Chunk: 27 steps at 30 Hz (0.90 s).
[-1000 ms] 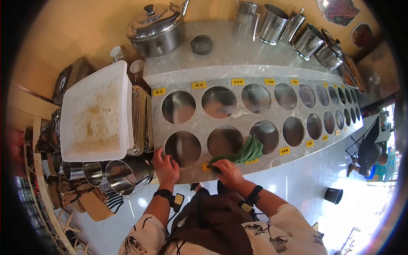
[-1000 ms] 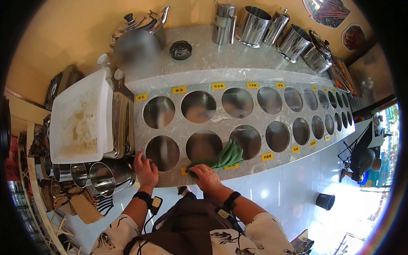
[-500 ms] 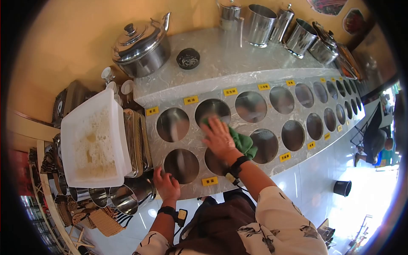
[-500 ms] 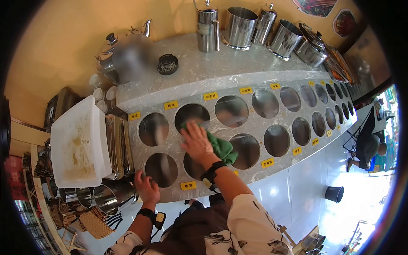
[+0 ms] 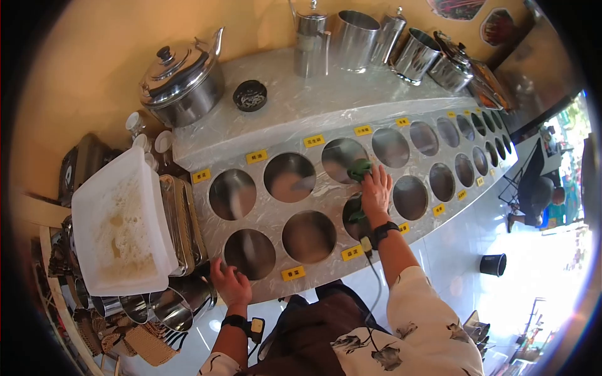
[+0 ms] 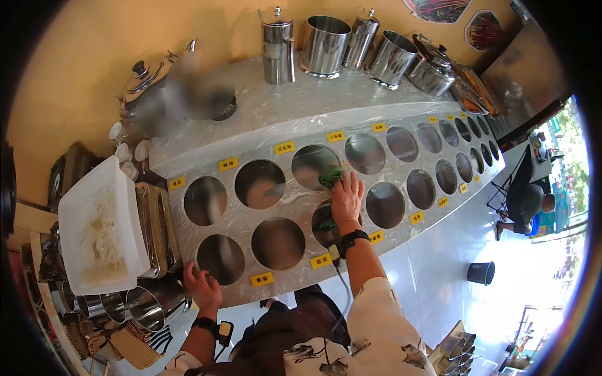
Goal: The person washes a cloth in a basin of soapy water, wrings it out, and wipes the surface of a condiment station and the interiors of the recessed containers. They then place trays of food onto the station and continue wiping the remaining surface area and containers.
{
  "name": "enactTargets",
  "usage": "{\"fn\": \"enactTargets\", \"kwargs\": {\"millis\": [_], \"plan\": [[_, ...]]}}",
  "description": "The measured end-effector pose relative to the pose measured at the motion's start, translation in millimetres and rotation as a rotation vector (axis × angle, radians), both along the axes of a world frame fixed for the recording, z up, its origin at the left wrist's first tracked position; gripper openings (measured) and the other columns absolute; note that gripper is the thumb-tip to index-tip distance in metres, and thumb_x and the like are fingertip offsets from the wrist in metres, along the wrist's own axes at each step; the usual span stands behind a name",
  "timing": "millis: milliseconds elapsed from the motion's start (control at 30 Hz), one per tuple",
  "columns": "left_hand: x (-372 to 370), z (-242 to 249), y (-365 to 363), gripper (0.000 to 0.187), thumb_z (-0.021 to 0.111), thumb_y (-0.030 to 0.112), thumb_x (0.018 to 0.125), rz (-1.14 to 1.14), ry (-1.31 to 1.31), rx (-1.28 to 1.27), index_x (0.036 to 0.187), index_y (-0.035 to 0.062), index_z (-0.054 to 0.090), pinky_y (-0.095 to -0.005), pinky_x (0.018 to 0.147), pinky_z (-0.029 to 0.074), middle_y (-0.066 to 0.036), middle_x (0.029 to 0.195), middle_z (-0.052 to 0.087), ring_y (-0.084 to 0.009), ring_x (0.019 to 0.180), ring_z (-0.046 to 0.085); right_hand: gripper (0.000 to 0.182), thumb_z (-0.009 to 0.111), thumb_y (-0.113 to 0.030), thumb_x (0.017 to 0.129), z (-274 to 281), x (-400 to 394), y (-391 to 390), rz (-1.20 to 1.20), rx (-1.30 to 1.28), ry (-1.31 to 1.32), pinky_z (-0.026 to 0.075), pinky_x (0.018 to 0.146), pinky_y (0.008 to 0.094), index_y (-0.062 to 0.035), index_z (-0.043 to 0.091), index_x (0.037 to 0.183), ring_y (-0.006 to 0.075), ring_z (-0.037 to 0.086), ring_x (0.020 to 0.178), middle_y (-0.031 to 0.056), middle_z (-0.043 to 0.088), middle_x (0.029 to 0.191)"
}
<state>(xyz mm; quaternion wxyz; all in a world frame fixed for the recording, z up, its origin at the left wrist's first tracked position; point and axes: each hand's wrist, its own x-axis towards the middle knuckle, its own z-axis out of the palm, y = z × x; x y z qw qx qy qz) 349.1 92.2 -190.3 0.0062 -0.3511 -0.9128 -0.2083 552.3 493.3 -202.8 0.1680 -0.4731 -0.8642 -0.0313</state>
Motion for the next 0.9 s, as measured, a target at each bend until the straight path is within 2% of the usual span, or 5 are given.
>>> {"fn": "enactTargets", "kwargs": {"millis": [333,533,700,800,900], "plan": [[-1,-1,-1,0.018,0.059,0.009,0.072,-0.041,0.030,0.014,0.088,0.0022,0.056,-0.0527,0.104,0.031,-0.021,0.132,0.041,-0.0426,0.126,0.037,0.021,0.056,-0.011,0.082,9,71,-18,-0.252,-0.111,-0.289,0.046,0.081,0.0400,-0.0020,0.057,0.100,0.0292,0.055,0.098,0.0101,0.053,0.099],[0,1,-1,0.018,0.059,0.009,0.071,-0.026,0.015,0.039,0.088,0.0021,0.055,-0.0523,0.105,0.030,-0.021,0.132,0.040,-0.0422,0.127,0.035,0.020,0.055,-0.012,0.083,45,127,-95,-0.130,-0.377,-0.658,0.052,0.080,0.0403,-0.0005,0.064,0.096,0.0298,0.061,0.097,0.0152,0.056,0.105],[2,3,-2,0.018,0.059,0.008,0.072,-0.013,-0.014,0.026,0.088,0.0023,0.055,-0.0523,0.106,0.029,-0.020,0.133,0.039,-0.0416,0.128,0.034,0.028,0.053,-0.021,0.086,43,294,-173,-0.089,-1.088,-1.072,0.051,0.088,0.0436,-0.0092,0.070,0.105,0.0269,0.063,0.110,0.0115,0.065,0.117],[1,-2,-3,0.017,0.059,0.008,0.072,-0.021,0.018,0.026,0.087,0.0024,0.055,-0.0520,0.106,0.028,-0.019,0.133,0.039,-0.0408,0.129,0.034,0.035,0.051,-0.027,0.087,50,353,-194,-0.494,-1.062,-0.963,0.049,0.092,0.0421,-0.0055,0.067,0.110,0.0310,0.061,0.111,0.0150,0.064,0.118],[4,4,-1,0.016,0.059,0.008,0.072,-0.013,0.018,-0.017,0.087,0.0023,0.055,-0.0521,0.106,0.028,-0.019,0.133,0.039,-0.0410,0.129,0.034,0.034,0.046,-0.028,0.090,6,401,-185,-0.374,-0.837,-0.675,0.052,0.083,0.0459,-0.0041,0.070,0.093,0.0359,0.065,0.093,0.0187,0.067,0.103]]}}
